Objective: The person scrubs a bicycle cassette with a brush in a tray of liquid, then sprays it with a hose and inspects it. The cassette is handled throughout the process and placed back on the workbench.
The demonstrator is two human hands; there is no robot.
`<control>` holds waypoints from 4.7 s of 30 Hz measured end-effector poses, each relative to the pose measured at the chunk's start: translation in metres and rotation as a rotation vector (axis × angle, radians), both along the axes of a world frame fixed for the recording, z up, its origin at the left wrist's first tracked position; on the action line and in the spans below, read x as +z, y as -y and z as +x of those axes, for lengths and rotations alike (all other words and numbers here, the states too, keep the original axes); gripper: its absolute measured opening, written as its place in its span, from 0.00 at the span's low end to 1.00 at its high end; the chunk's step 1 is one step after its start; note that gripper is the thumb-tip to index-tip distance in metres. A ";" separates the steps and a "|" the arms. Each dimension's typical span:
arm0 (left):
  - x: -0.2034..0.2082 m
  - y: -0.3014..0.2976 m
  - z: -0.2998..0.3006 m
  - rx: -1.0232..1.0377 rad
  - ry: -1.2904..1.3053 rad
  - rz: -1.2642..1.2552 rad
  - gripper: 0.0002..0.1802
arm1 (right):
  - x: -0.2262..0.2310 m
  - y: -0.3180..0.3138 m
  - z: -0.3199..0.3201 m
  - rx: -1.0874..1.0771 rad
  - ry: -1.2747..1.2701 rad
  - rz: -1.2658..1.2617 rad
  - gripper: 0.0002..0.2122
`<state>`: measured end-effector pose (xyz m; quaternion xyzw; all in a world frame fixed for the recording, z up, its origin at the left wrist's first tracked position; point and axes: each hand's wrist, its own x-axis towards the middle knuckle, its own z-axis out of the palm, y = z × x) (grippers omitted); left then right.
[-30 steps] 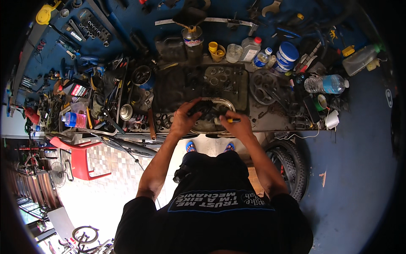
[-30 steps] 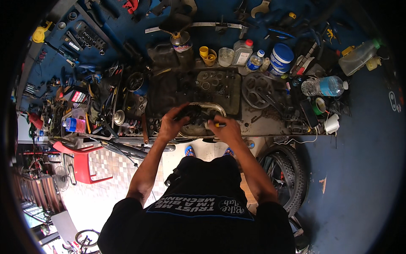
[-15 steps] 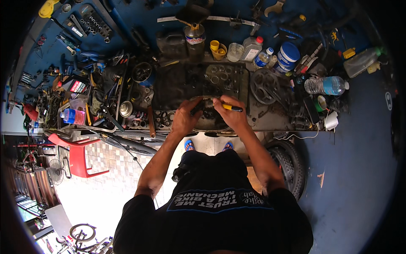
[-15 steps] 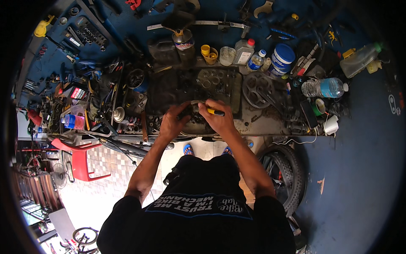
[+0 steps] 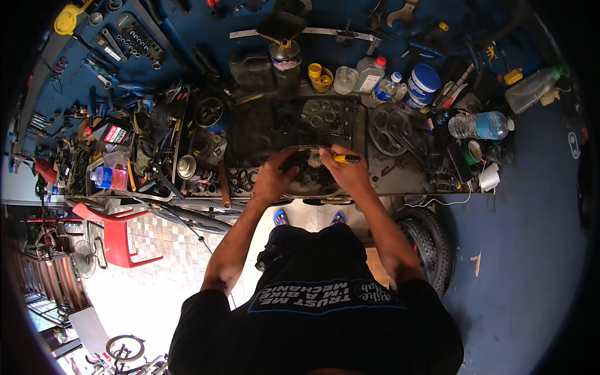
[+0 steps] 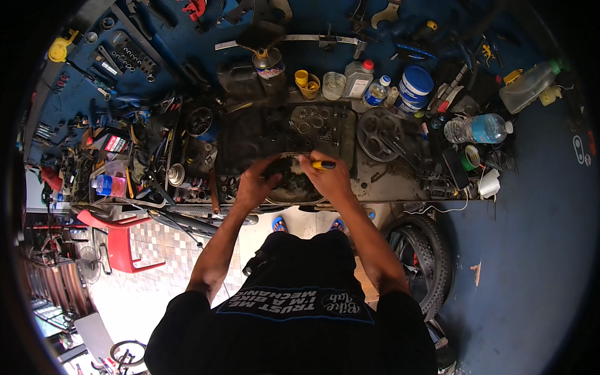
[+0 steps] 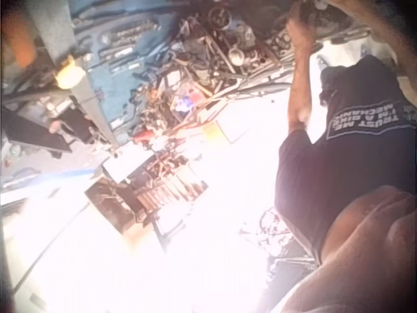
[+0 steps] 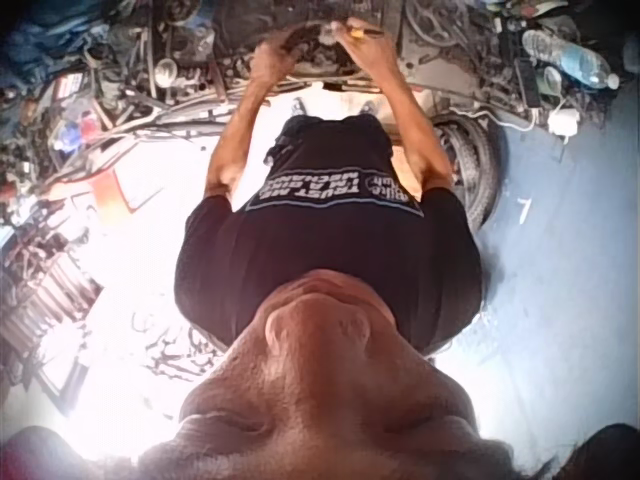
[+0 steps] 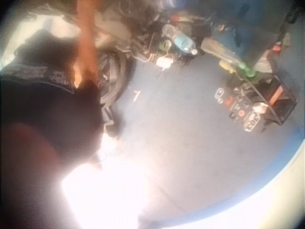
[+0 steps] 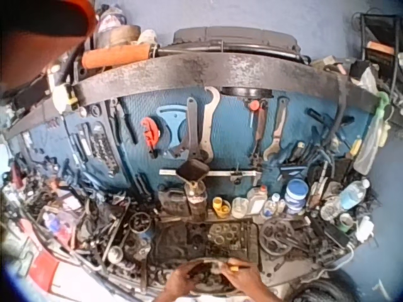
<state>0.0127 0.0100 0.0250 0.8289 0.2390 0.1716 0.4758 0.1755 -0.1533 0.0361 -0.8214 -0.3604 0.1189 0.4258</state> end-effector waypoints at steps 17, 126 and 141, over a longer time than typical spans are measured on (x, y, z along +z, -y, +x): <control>-0.022 -0.016 -0.008 0.076 0.128 -0.847 0.29 | -0.031 0.041 -0.008 0.002 -0.060 -0.185 0.15; -0.007 0.000 -0.010 0.059 0.223 -1.221 0.25 | -0.034 0.050 -0.017 0.089 -0.015 -0.230 0.18; -0.009 -0.009 -0.005 -0.187 0.119 -0.500 0.30 | -0.011 0.047 -0.002 -0.021 -0.148 -0.084 0.15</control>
